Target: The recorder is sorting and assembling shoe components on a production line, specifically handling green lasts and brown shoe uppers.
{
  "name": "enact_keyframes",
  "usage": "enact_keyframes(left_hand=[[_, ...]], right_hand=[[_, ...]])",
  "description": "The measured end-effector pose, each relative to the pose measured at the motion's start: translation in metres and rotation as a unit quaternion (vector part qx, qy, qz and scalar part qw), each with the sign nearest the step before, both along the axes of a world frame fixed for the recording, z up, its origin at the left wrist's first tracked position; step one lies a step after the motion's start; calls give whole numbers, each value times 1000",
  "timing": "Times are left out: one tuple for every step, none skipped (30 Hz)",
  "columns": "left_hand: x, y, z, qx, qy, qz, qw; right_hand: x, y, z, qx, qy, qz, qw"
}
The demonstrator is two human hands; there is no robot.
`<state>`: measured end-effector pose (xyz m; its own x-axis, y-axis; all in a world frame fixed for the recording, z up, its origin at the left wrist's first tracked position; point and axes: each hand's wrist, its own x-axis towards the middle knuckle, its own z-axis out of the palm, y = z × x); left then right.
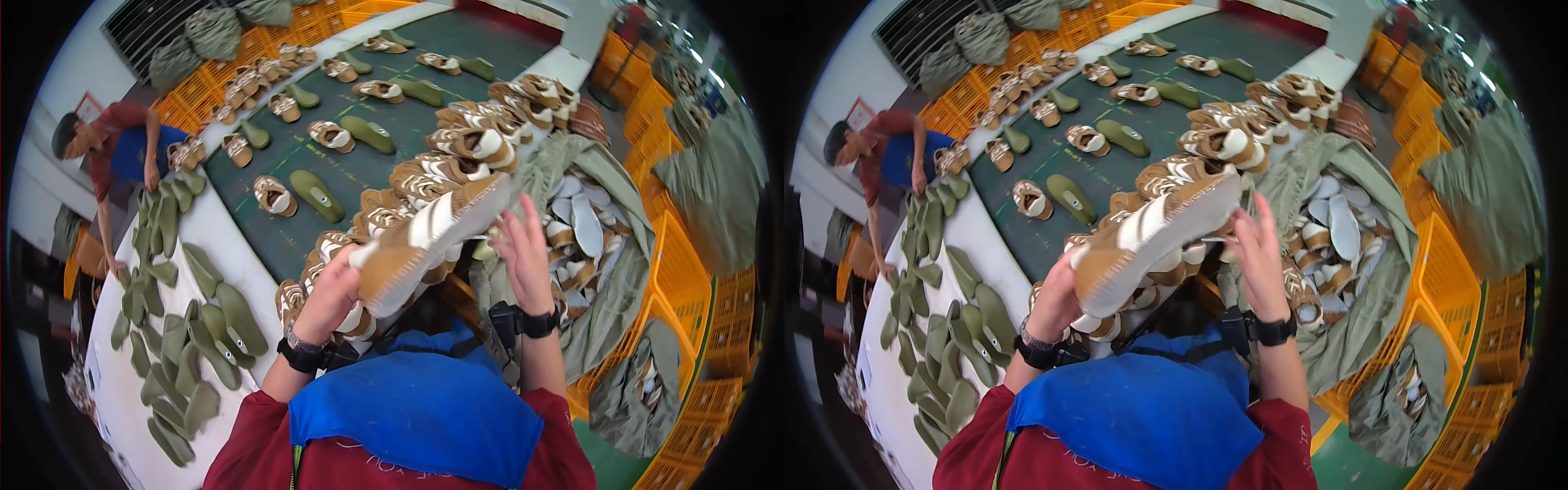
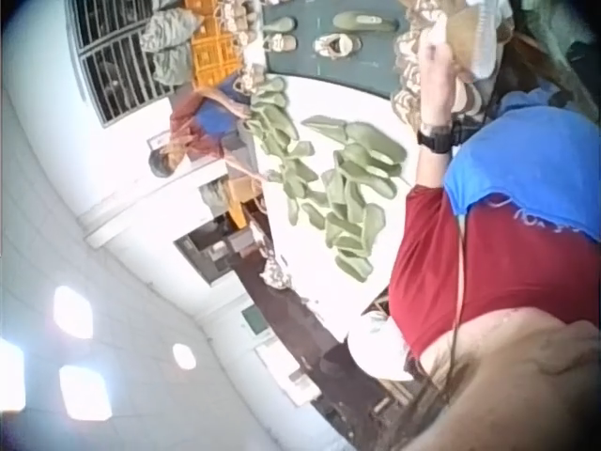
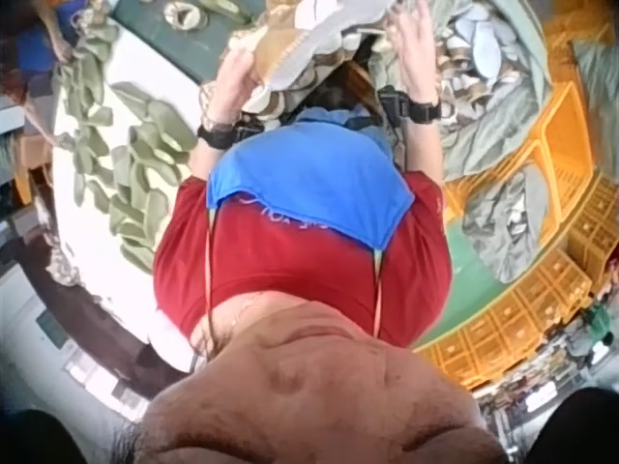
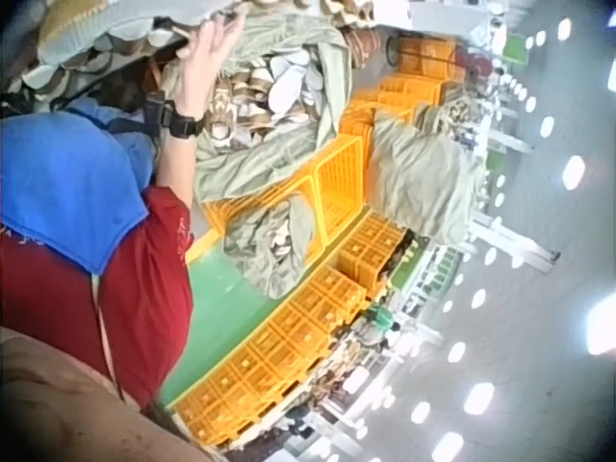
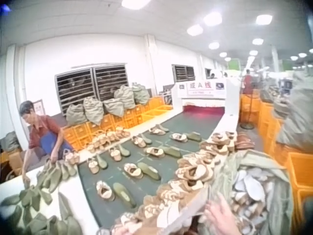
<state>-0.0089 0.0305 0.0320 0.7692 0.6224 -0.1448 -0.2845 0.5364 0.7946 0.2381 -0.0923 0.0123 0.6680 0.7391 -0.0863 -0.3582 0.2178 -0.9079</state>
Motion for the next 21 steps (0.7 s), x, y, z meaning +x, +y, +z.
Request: enact_keyframes(left_hand=[[-5, -2, 5, 157, 69, -18, 985], [-9, -5, 10, 306, 128, -28, 943], [-9, -8, 12, 513, 201, 25, 834], [-7, -12, 12, 649, 228, 67, 723], [-7, -15, 12, 696, 235, 85, 673], [-5, -17, 11, 736, 253, 90, 622], [-6, -19, 10, 738, 247, 107, 619], [-7, -21, 9, 757, 257, 110, 591], [-8, -23, 8, 776, 267, 113, 560], [-12, -24, 7, 773, 274, 120, 560], [-16, -24, 8, 787, 274, 123, 539], [-20, -24, 9, 798, 284, 121, 517], [-26, -25, 10, 792, 287, 86, 531], [-31, -26, 12, 795, 289, 96, 525], [-35, -26, 14, 769, 271, 109, 569], [-38, -27, 15, 738, 262, 109, 613], [-44, -23, 16, 736, 254, 153, 608], [-50, -21, 18, 742, 241, 164, 604], [-56, -20, 19, 727, 260, 213, 598], [-62, -18, 19, 711, 276, 259, 593], [-65, -15, 19, 663, 277, 274, 640]], right_hand=[[-4, 2, 3, -7, -102, -40, 994], [-9, 3, 8, -40, -187, -76, 979], [-17, 3, 11, -26, -210, -16, 977], [-25, 3, 16, -61, -202, 25, 977], [-38, 4, 17, 4, -201, 81, 976], [-52, 6, 18, 18, -228, 114, 967], [-65, 13, 18, 0, -319, 103, 942], [-77, 19, 17, -6, -412, 92, 907], [-84, 25, 16, -3, -414, 100, 905], [-90, 31, 15, -6, -393, 95, 915], [-94, 38, 13, -5, -375, 93, 922], [-97, 44, 12, -1, -373, 103, 922], [-99, 50, 11, -11, -434, 76, 898], [-100, 55, 10, -20, -493, 47, 868], [-101, 58, 10, -18, -508, 45, 860], [-104, 60, 10, -14, -510, 49, 859], [-107, 61, 10, -15, -509, 72, 858], [-111, 61, 10, -19, -507, 91, 857], [-117, 61, 10, -3, -528, 96, 844], [-123, 61, 10, 5, -589, 93, 803], [-130, 61, 10, 10, -584, 126, 802]])
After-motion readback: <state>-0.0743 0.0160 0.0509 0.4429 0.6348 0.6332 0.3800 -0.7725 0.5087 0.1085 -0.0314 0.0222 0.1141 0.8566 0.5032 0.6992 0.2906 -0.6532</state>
